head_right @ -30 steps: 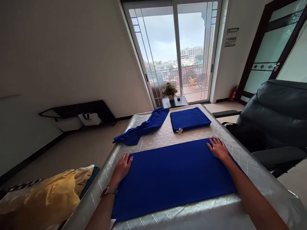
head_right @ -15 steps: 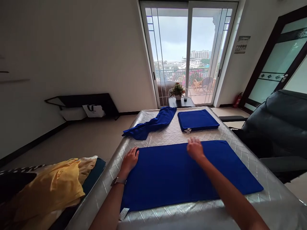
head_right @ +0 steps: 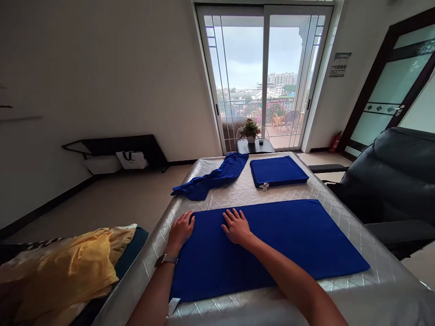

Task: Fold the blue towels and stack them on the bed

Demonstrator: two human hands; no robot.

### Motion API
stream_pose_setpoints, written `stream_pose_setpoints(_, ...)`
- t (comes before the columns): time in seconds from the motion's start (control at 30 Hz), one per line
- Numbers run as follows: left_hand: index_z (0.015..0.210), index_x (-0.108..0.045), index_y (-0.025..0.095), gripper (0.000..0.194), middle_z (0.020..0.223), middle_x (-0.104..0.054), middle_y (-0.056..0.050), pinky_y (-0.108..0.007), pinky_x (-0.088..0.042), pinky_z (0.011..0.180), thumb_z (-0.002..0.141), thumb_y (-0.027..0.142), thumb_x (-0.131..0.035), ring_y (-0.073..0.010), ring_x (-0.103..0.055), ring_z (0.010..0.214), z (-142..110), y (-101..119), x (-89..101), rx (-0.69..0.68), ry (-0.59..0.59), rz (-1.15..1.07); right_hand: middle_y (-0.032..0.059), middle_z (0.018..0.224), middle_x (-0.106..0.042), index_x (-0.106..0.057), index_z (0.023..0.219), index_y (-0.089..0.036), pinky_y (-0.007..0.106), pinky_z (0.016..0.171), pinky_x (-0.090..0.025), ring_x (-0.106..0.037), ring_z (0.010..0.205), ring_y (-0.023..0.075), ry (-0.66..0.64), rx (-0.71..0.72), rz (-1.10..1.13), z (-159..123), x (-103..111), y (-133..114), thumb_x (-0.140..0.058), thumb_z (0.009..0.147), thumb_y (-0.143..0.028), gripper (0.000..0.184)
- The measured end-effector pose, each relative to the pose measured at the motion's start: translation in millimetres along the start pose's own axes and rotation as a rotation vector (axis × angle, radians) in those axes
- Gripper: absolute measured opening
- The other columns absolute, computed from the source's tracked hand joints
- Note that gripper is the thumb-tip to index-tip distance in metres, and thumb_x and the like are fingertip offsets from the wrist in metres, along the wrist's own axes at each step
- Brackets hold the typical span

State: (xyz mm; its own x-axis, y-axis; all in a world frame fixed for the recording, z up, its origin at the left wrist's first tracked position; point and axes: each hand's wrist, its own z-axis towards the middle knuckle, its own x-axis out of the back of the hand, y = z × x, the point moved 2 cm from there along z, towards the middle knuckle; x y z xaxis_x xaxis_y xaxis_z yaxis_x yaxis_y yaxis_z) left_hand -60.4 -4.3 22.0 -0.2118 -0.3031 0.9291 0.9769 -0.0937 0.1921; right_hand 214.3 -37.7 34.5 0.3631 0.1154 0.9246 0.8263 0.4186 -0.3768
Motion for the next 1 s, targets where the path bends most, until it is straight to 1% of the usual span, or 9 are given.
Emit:
stream_pose_setpoints(0.07, 0.137, -0.061, 0.018, 0.048, 0.145, -0.061, -0.012, -0.046, -0.034, 0.119, 0.103, 0.035, -0.032, -0.0267, -0.054, 0.136, 0.3, 0.3, 0.5, 0.003, -0.001, 0.003, 0.0012, 0.168, -0.026, -0.03, 0.162, -0.027, 0.05, 0.127, -0.01, -0.015, 0.157, 0.0255, 0.006, -0.043, -0.031, -12.5, 8.7, 26.1, -0.022, 0.105, -0.059, 0.066)
stream_pose_setpoints(0.17, 0.137, -0.061, 0.017, 0.049, 0.146, -0.061, -0.012, -0.047, -0.036, 0.118, 0.102, 0.035, -0.032, -0.0273, -0.055, 0.134, 1.4, 0.5, 1.4, 0.002, -0.007, 0.008, -0.0003, 0.168, -0.026, -0.03, 0.162, -0.028, 0.048, 0.127, -0.011, -0.017, 0.157, 0.0241, 0.022, -0.124, -0.096, -36.7, 24.1, 75.0, -0.023, 0.105, -0.058, 0.065)
stream_pose_setpoints(0.27, 0.137, -0.061, 0.015, 0.05, 0.146, -0.061, -0.013, -0.047, -0.037, 0.117, 0.102, 0.035, -0.032, -0.028, -0.056, 0.134, 3.0, 0.6, 1.5, 0.007, -0.011, 0.016, -0.0015, 0.169, -0.025, -0.027, 0.163, -0.031, 0.048, 0.127, -0.012, -0.017, 0.157, 0.0239, 0.024, -0.231, -0.172, -65.7, 42.3, 135.4, -0.023, 0.105, -0.057, 0.063)
stream_pose_setpoints(0.47, 0.136, -0.061, 0.016, 0.051, 0.146, -0.061, -0.013, -0.049, -0.036, 0.119, 0.101, 0.036, -0.03, -0.0281, -0.056, 0.134, 5.4, 0.4, -1.8, 0.019, -0.016, 0.035, -0.0001, 0.169, -0.026, -0.028, 0.163, -0.031, 0.051, 0.125, -0.018, -0.02, 0.156, 0.026, 0.054, -0.539, -0.313, -131.6, 85.8, 269.2, -0.021, 0.105, -0.05, 0.061)
stream_pose_setpoints(0.53, 0.136, -0.062, 0.016, 0.052, 0.145, -0.062, -0.013, -0.047, -0.037, 0.118, 0.101, 0.037, -0.029, -0.0281, -0.057, 0.134, 6.3, 0.2, -3.4, 0.02, -0.006, 0.039, 0.0014, 0.169, -0.026, -0.029, 0.163, -0.029, 0.049, 0.125, -0.019, -0.022, 0.156, 0.0258, 0.095, -0.627, -0.318, -149.4, 94.7, 302.6, -0.021, 0.105, -0.049, 0.061)
stream_pose_setpoints(0.57, 0.136, -0.062, 0.016, 0.053, 0.145, -0.062, -0.012, -0.046, -0.038, 0.118, 0.101, 0.038, -0.028, -0.0279, -0.057, 0.133, 6.9, 0.1, -4.2, 0.02, 0.0, 0.04, 0.0022, 0.169, -0.026, -0.029, 0.163, -0.027, 0.048, 0.125, -0.02, -0.022, 0.156, 0.0256, 0.117, -0.656, -0.315, -155.6, 97.0, 314.7, -0.02, 0.105, -0.048, 0.062)
stream_pose_setpoints(0.67, 0.135, -0.063, 0.017, 0.054, 0.144, -0.063, -0.011, -0.043, -0.04, 0.117, 0.1, 0.039, -0.027, -0.027, -0.058, 0.133, 9.0, -0.9, -6.8, 0.026, 0.004, 0.038, 0.0043, 0.169, -0.026, -0.032, 0.162, -0.024, 0.046, 0.125, -0.021, -0.022, 0.155, 0.0259, 0.153, -0.691, -0.311, -163.0, 97.7, 332.5, -0.021, 0.104, -0.048, 0.063)
stream_pose_setpoints(0.87, 0.136, -0.061, 0.018, 0.058, 0.144, -0.063, -0.012, -0.043, -0.042, 0.115, 0.1, 0.044, -0.024, -0.027, -0.058, 0.133, 13.3, -8.5, -11.5, 0.038, -0.016, 0.02, 0.0042, 0.168, -0.028, -0.033, 0.162, -0.024, 0.045, 0.124, -0.021, -0.025, 0.155, 0.0272, 0.161, -0.678, -0.317, -157.6, 95.5, 330.3, -0.022, 0.104, -0.048, 0.063)
stream_pose_setpoints(1.0, 0.137, -0.062, 0.022, 0.054, 0.144, -0.064, -0.008, -0.041, -0.047, 0.11, 0.1, 0.043, -0.029, -0.0263, -0.059, 0.131, 12.6, -6.9, -8.6, 0.043, -0.025, 0.005, 0.0019, 0.168, -0.028, -0.033, 0.162, -0.026, 0.045, 0.125, -0.02, -0.024, 0.155, 0.0261, 0.168, -0.689, -0.301, -159.4, 96.7, 331.5, -0.021, 0.104, -0.05, 0.063)
